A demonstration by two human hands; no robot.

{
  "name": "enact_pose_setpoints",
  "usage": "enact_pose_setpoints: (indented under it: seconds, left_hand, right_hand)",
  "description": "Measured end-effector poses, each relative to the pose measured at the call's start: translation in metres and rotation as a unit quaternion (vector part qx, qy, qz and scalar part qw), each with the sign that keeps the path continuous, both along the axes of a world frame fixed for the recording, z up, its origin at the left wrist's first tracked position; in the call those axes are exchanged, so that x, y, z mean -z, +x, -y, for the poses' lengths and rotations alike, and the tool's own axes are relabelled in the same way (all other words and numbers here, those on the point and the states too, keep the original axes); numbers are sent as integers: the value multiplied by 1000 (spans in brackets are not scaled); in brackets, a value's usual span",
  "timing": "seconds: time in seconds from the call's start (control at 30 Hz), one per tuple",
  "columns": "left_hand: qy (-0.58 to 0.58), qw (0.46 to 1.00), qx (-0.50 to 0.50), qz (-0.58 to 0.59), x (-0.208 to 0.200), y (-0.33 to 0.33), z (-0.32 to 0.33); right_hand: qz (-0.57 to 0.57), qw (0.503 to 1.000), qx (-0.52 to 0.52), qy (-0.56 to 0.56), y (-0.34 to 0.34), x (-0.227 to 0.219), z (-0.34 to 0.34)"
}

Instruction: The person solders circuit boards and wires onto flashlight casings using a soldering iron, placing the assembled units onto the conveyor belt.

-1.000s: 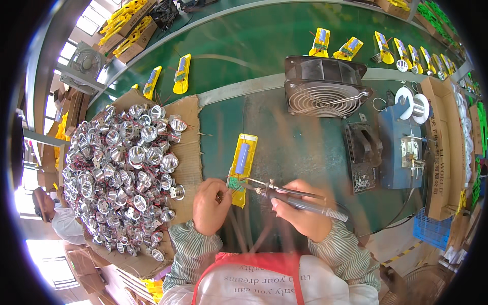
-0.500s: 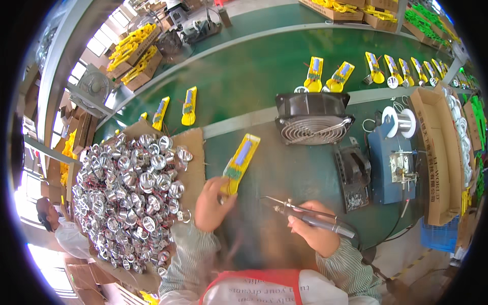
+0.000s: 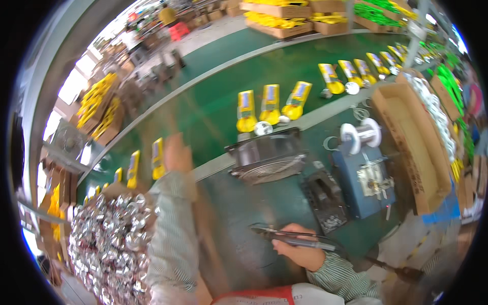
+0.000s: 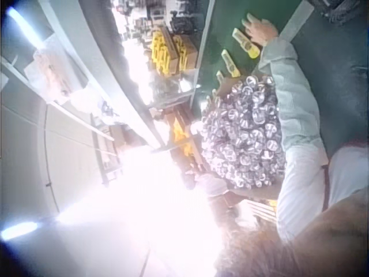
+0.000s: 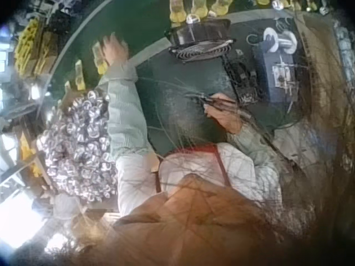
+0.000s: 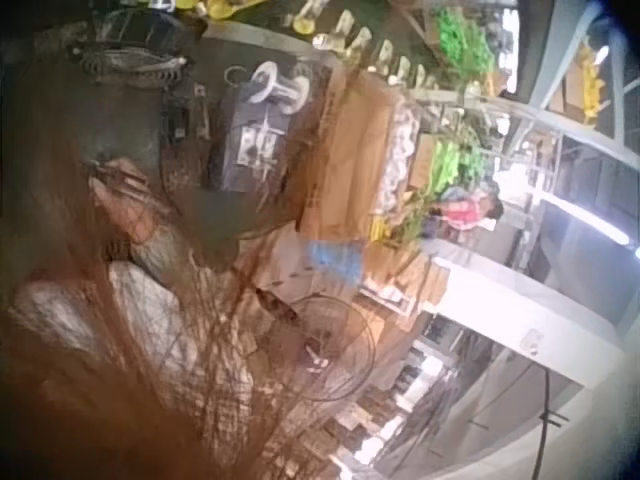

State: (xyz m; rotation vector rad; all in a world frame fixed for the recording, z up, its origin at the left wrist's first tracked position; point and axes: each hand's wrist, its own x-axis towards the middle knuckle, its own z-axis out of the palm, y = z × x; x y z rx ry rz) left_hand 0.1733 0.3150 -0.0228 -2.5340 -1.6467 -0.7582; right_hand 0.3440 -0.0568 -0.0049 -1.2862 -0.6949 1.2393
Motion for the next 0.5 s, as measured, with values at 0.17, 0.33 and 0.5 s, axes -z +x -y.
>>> enact_pose_setpoints:
  seconds: [0.17,0.33,0.5]
  left_hand:
    - [-77,981,-169,-55,11,-63,-17]
    - [-120,977,-149,-99,16,-82,-6]
    - [-52,997,-23,-44,-13,-70,80]
  right_hand:
    - [60,998,-1,1,0,4,2]
    - [30,999,-28,11,-1,0,9]
    - [124,990,-30,53,-1,-8,14]
